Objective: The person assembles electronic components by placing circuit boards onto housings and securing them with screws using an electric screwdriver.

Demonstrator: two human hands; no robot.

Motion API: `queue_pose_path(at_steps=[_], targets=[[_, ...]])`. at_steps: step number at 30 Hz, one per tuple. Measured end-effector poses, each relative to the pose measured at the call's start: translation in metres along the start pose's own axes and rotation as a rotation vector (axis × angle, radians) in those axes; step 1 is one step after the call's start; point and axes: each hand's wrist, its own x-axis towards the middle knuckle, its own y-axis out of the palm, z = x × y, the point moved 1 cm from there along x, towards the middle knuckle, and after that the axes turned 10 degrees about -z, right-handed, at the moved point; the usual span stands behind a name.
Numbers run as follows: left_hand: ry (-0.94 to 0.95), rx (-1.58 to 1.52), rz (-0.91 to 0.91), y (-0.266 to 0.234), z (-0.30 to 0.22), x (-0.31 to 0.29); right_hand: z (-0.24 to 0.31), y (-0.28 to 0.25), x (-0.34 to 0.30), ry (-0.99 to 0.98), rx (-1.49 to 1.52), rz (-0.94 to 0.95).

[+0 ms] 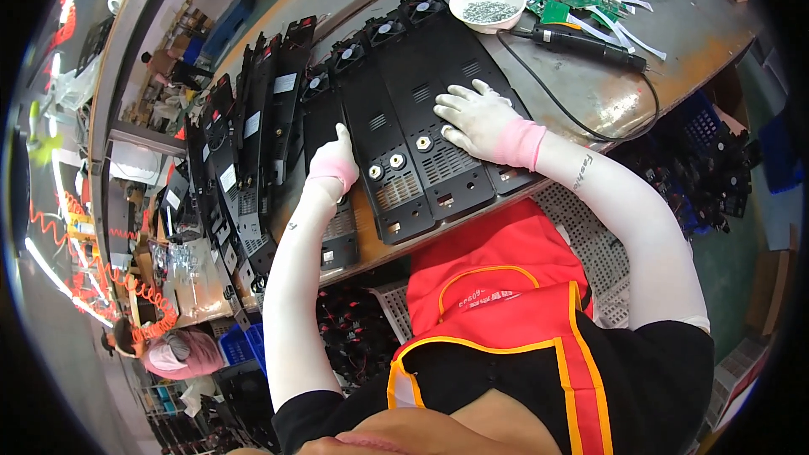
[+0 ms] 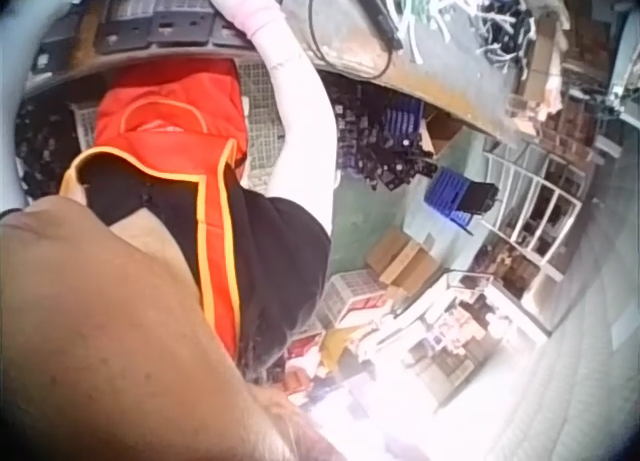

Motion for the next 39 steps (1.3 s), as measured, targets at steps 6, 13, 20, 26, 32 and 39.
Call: queue_pose_path(at_steps=[6, 13, 20, 26, 32, 39], targets=[[-0.228, -0.591, 0.219, -0.011, 0.019, 0.003, 0.0, 0.001, -0.005, -0.024, 0.005, -0.047], [0.025, -0.954, -0.536, 0.016, 0.047, -0.093, -0.017, 0.001, -0.005, -0.015, 0.143, -0.041], [0.049, -0.381, -0.538, 0.071, 0.053, -0.217, -0.044, -0.066, -0.035, 0.012, 0.256, -0.266], [0.013, -0.363, -0.622, 0.08, 0.025, -0.186, 0.039, -0.045, -0.068, -0.007, 0.12, -0.01], [-0.055, -0.342, -0.755, 0.09, 0.015, -0.186, 0.047, -0.034, -0.076, -0.016, 0.043, 0.004], [-0.081, -0.331, -0.822, 0.086, 0.012, -0.179, 0.044, -0.038, -0.071, -0.089, -0.032, -0.012]])
